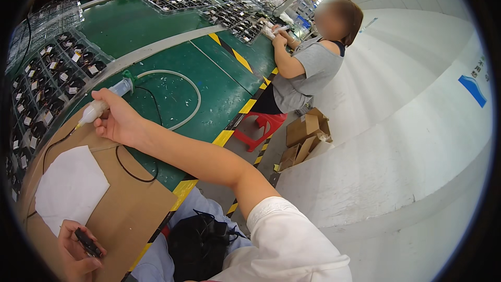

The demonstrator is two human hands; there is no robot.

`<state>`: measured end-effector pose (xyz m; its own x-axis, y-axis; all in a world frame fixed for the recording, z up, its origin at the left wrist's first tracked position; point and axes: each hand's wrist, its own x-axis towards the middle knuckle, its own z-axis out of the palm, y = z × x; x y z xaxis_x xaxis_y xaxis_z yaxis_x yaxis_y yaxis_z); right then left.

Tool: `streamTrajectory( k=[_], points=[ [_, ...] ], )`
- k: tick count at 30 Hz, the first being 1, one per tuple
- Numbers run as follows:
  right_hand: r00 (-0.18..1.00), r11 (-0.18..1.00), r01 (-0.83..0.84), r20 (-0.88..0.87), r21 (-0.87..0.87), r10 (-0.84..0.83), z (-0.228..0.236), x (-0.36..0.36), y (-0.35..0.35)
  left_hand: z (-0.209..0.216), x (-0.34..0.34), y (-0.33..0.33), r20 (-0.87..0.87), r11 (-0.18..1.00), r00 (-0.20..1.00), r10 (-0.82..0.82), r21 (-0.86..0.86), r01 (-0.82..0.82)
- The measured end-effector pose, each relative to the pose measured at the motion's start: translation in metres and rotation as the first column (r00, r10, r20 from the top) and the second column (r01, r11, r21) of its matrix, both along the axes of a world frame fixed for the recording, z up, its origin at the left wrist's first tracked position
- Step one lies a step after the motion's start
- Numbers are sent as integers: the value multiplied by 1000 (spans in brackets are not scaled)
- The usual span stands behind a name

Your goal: Apply sealant or glue to small electronic components using a manual syringe dispenser at a factory assembly station.

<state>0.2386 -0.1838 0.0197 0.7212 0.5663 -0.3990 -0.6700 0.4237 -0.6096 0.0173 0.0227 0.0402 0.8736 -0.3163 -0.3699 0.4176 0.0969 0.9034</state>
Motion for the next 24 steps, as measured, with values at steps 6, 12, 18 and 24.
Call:
streamTrajectory(
  k=[6, 12, 18, 24],
  points=[
    [1000, 1000, 10, 1, 4, -10, 0, 0, 1, -3, -2, 1, -50, 996, 998, 44, -80, -48],
    [1000, 1000, 3, 5, 11, -3, -2, 1, 0, -8, -2, 2, -30, 990, 997, 68, -124, -71],
    [1000, 1000, 2, 5, 2, -2, -1, 0, 1, -19, -4, 9, 37, 999, 998, 49, -19, -48],
    [1000, 1000, 4, 8, 2, -4, -2, 1, 1, -15, -1, 9, 59, 997, 998, -2, 79, -3]
  ],
)
